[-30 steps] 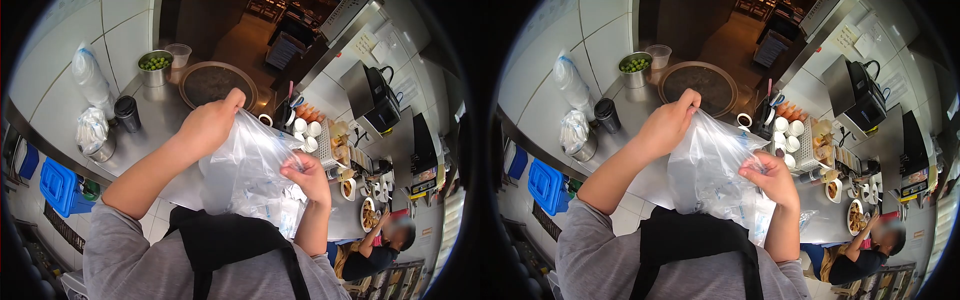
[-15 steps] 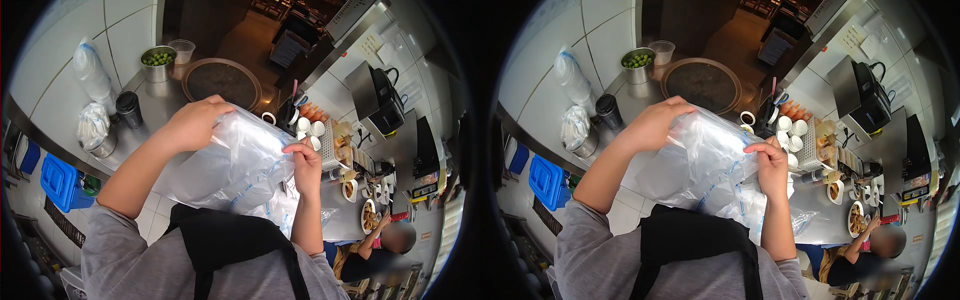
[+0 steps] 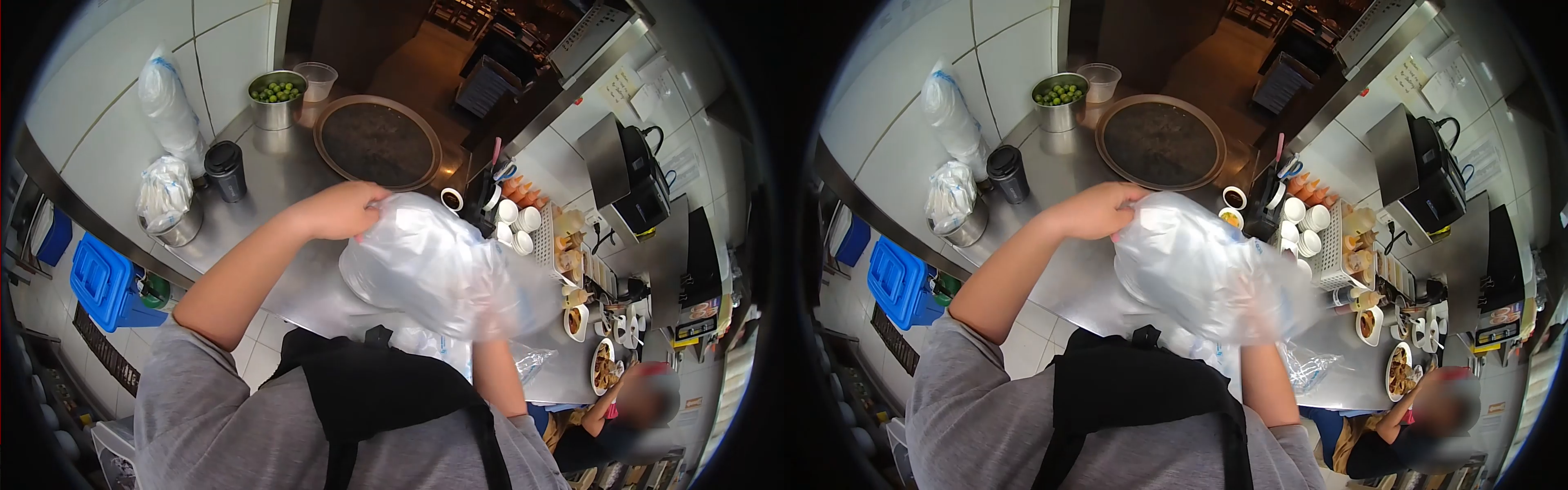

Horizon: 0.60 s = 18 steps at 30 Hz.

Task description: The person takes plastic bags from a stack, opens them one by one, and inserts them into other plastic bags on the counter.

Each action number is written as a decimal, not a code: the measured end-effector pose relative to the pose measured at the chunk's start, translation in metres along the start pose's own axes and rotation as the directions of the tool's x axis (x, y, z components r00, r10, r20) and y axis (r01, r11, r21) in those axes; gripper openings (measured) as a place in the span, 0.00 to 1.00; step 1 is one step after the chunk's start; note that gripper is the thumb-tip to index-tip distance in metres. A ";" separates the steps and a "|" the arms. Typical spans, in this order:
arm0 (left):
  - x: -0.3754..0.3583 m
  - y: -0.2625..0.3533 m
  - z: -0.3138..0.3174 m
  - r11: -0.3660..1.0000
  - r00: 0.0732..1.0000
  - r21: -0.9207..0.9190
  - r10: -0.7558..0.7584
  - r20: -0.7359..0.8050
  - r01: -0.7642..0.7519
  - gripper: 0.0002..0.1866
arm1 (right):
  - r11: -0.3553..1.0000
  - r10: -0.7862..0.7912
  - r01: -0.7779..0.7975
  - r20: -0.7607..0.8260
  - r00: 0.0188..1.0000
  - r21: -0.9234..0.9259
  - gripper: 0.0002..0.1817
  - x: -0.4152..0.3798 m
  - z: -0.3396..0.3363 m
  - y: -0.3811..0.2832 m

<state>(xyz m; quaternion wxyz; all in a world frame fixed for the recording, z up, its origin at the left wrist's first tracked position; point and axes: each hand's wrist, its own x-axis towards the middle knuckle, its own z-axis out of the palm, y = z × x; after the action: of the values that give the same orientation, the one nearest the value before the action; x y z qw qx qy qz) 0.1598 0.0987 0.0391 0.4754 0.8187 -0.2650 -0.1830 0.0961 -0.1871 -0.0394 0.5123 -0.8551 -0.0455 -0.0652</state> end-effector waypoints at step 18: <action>0.005 -0.145 0.123 0.883 0.954 0.450 0.010 -0.298 0.131 0.25 | 0.852 0.248 -0.208 -0.021 0.968 0.480 0.18 -0.033 0.033 0.058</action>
<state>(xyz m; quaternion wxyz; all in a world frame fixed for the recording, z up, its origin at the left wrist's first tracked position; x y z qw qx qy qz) 0.1341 0.0709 -0.1475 0.2932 0.9345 -0.2019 -0.0063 0.0739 -0.1853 -0.1104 0.7113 -0.6996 0.0628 -0.0257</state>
